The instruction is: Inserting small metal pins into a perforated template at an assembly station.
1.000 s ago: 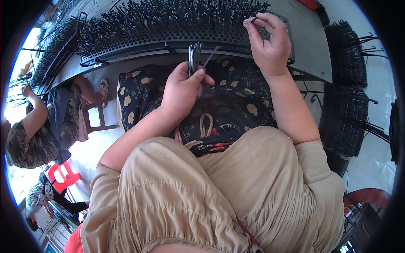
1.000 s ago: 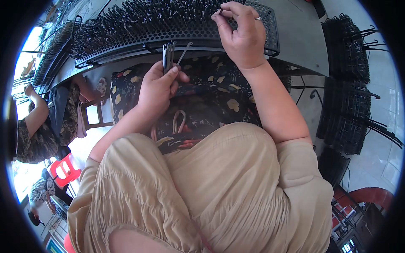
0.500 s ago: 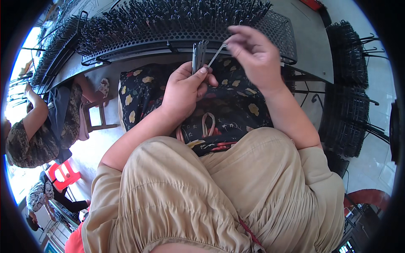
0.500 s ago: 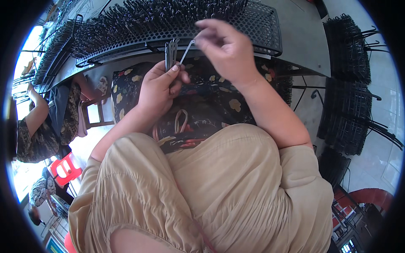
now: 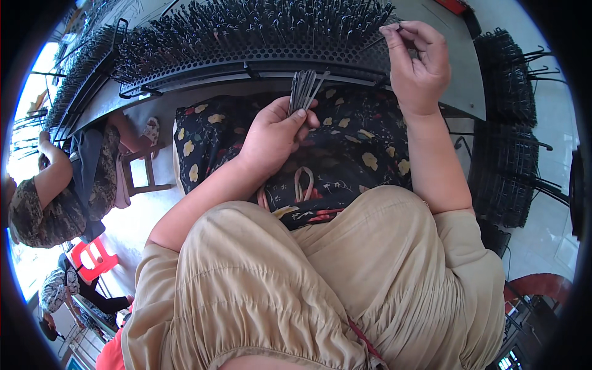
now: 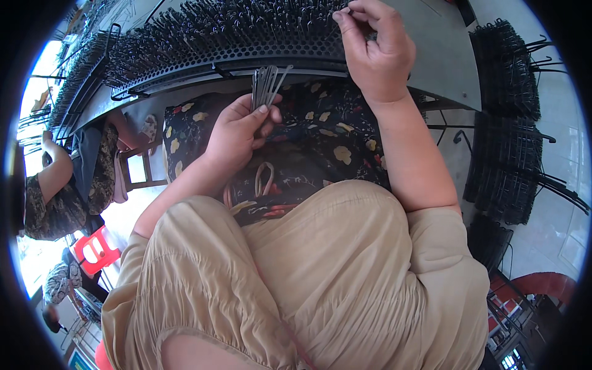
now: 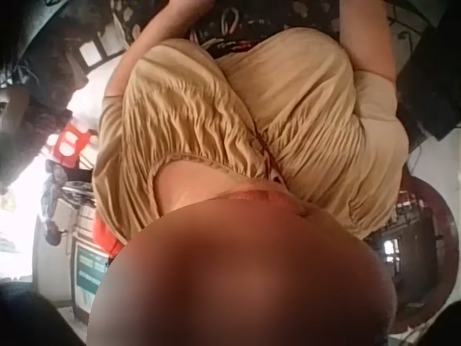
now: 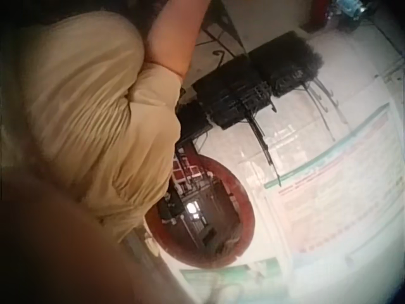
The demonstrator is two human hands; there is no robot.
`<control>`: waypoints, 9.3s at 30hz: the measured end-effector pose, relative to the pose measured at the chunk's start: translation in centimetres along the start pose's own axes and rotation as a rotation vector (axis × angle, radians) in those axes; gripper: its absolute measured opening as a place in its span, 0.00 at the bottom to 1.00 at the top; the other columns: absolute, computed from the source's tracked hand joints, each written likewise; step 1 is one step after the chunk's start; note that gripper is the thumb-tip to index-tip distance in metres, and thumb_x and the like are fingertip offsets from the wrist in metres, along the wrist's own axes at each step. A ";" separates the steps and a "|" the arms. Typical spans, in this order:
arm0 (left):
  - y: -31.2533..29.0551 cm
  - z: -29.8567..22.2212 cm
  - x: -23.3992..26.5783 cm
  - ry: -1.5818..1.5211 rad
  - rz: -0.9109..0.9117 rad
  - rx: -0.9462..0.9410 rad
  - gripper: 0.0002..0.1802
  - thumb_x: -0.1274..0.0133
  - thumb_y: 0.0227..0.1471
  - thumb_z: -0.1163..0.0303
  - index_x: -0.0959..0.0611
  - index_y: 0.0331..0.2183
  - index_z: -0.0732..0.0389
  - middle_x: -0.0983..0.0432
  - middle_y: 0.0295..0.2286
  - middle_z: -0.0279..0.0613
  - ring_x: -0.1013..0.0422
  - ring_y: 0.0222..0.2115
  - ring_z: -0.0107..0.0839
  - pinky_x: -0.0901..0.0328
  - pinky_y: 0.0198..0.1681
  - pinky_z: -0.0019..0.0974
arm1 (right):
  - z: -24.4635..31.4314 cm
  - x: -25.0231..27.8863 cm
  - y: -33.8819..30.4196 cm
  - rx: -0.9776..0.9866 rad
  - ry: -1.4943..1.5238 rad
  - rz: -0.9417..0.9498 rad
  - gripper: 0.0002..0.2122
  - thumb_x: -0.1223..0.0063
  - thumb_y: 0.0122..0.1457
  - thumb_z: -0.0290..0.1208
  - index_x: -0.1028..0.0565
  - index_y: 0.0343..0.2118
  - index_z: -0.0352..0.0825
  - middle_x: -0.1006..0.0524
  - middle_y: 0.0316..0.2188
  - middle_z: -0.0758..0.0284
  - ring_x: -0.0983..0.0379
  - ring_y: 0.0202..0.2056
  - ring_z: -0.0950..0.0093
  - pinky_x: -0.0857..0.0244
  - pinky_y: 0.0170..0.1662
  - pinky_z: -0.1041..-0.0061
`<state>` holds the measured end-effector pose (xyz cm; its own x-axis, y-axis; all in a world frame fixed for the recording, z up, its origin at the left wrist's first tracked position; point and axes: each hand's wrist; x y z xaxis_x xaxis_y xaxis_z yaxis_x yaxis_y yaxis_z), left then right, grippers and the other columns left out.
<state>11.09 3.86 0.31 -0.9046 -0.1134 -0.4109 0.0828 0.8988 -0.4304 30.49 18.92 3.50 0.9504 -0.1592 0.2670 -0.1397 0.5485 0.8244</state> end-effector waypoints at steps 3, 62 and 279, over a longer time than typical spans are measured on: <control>0.0 0.0 -0.1 0.044 -0.012 -0.031 0.10 0.57 0.63 0.72 0.25 0.44 0.64 0.24 0.29 0.34 0.38 0.21 0.16 0.42 0.21 0.20 | 0.1 -0.4 -0.4 0.001 -0.004 -0.009 0.13 0.38 0.53 0.16 0.28 0.40 0.31 0.20 0.32 0.65 0.24 0.33 0.81 0.29 0.39 0.83; -4.3 -2.3 9.3 -0.209 -0.313 -0.325 0.07 0.58 0.64 0.72 0.25 0.38 0.62 0.22 0.26 0.40 0.38 0.17 0.17 0.43 0.21 0.21 | 9.1 -16.2 1.0 -0.888 0.624 0.774 0.12 0.42 0.54 0.23 0.25 0.42 0.31 0.19 0.30 0.68 0.27 0.27 0.84 0.38 0.27 0.89; -2.2 -0.8 7.7 0.380 -0.237 -0.035 0.12 0.51 0.61 0.68 0.17 0.32 0.64 0.29 0.20 0.30 0.40 0.21 0.19 0.41 0.25 0.28 | 3.3 -8.8 1.7 -0.242 0.391 0.390 0.06 0.49 0.61 0.17 0.28 0.41 0.29 0.20 0.38 0.59 0.22 0.38 0.78 0.27 0.37 0.84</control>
<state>3.59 1.35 -1.23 -0.9867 -0.1606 0.0229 -0.1538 0.8810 -0.4475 20.98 18.55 4.20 0.8796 0.3800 0.2861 -0.4754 0.6839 0.5534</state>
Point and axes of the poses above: each hand's wrist, its own y-axis towards the middle knuckle, its own x-axis out of the back of the hand, z = x × y
